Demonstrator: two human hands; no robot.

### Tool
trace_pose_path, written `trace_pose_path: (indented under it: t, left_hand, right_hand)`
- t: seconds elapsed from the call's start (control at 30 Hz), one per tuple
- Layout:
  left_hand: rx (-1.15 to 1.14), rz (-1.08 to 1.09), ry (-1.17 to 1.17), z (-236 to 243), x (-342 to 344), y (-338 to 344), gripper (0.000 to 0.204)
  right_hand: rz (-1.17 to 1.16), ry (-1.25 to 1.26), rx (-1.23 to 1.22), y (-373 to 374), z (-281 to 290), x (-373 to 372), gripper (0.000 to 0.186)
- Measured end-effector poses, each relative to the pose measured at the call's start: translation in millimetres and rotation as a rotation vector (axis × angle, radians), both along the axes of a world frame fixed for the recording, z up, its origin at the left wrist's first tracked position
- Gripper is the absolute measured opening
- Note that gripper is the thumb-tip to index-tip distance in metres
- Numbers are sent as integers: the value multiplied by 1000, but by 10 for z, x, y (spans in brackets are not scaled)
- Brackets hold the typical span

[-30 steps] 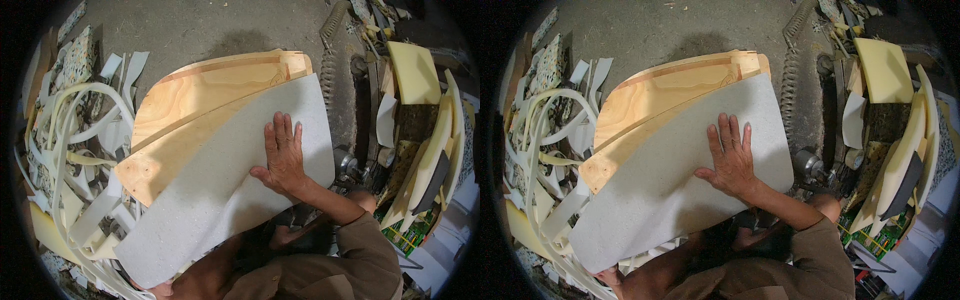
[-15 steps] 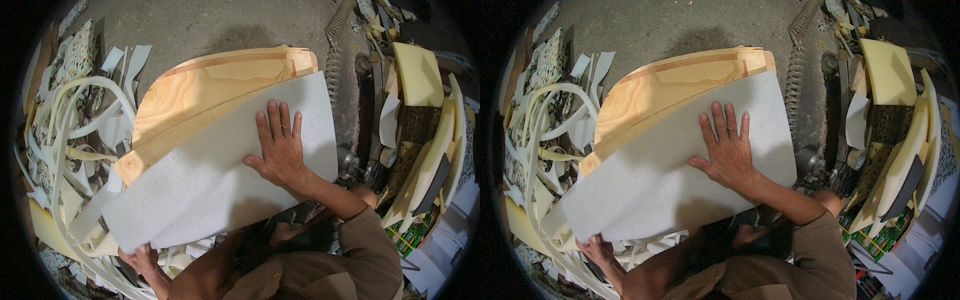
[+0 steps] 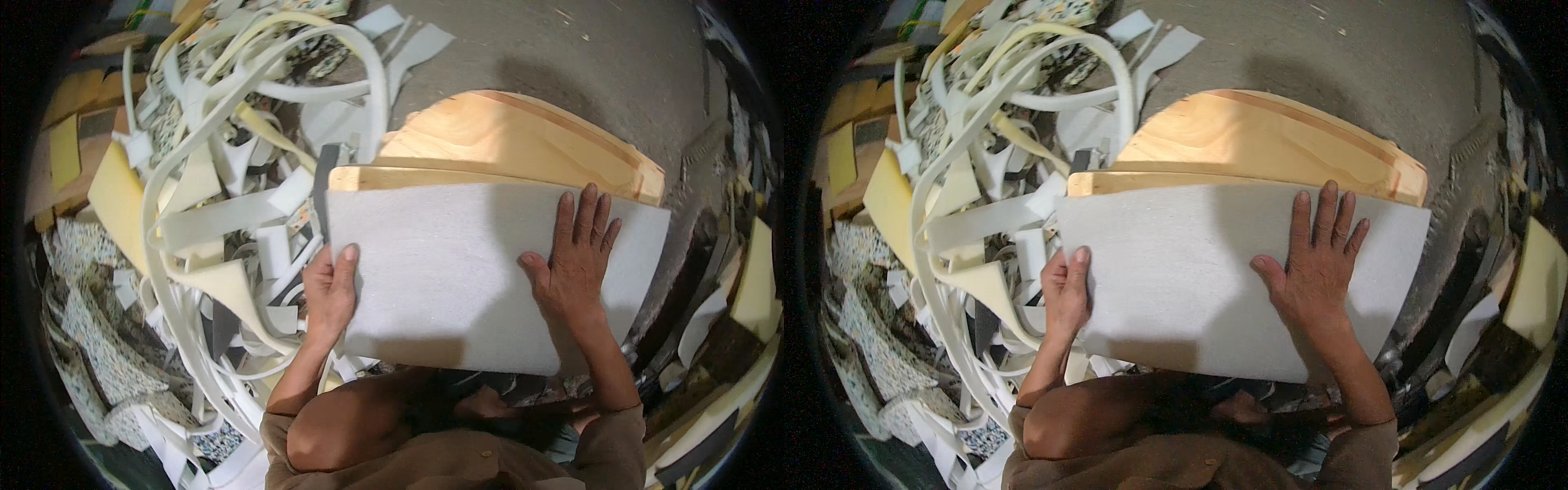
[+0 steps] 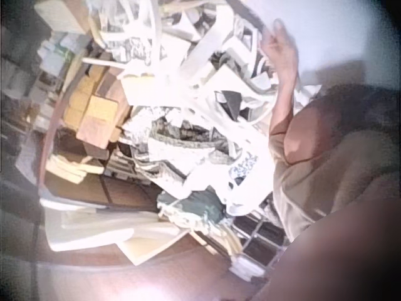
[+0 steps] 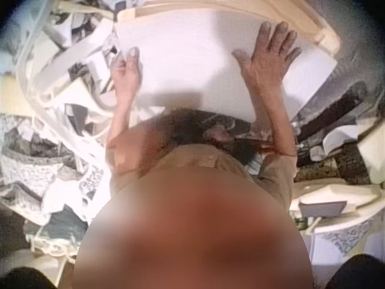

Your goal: The person sits on the floor and sands several curved wooden pieces with a sanding block. They then use a spray gun to apply a finish to the pieces and place a white sheet over them.

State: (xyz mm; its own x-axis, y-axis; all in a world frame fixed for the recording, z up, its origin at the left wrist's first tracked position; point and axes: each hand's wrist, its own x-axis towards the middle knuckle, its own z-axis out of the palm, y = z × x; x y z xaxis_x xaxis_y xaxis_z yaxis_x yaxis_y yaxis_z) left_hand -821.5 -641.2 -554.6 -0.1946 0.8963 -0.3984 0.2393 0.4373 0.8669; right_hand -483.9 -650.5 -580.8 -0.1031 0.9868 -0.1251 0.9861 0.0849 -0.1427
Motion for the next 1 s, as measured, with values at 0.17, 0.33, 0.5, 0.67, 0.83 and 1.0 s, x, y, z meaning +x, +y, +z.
trace_pose_path:
  t: [0.17, 0.33, 0.5, 0.67, 0.83, 1.0]
  left_hand:
    - [-79, 22, -26, -61, 15, 38, 31]
    - [-103, -18, 82, 12, -56, -26, 31]
    - [-27, -12, -77, 206, 27, 0, 25]
    - [-34, -113, -264, 528, 218, 308, 33]
    - [-239, -173, -158, 704, 304, 621, 40]
    - [147, -90, -179, 1067, 297, 258, 41]
  right_hand:
    - [96, 122, -24, 315, 68, -254, 92]
    - [293, 398, 281, 612, 84, -667, 72]
    - [304, 537, 454, 773, 122, -881, 43]
    - [333, 675, 634, 857, 253, -916, 36]
    - [294, 712, 727, 794, 429, -713, 33]
    - [65, 585, 691, 331, 584, -328, 54]
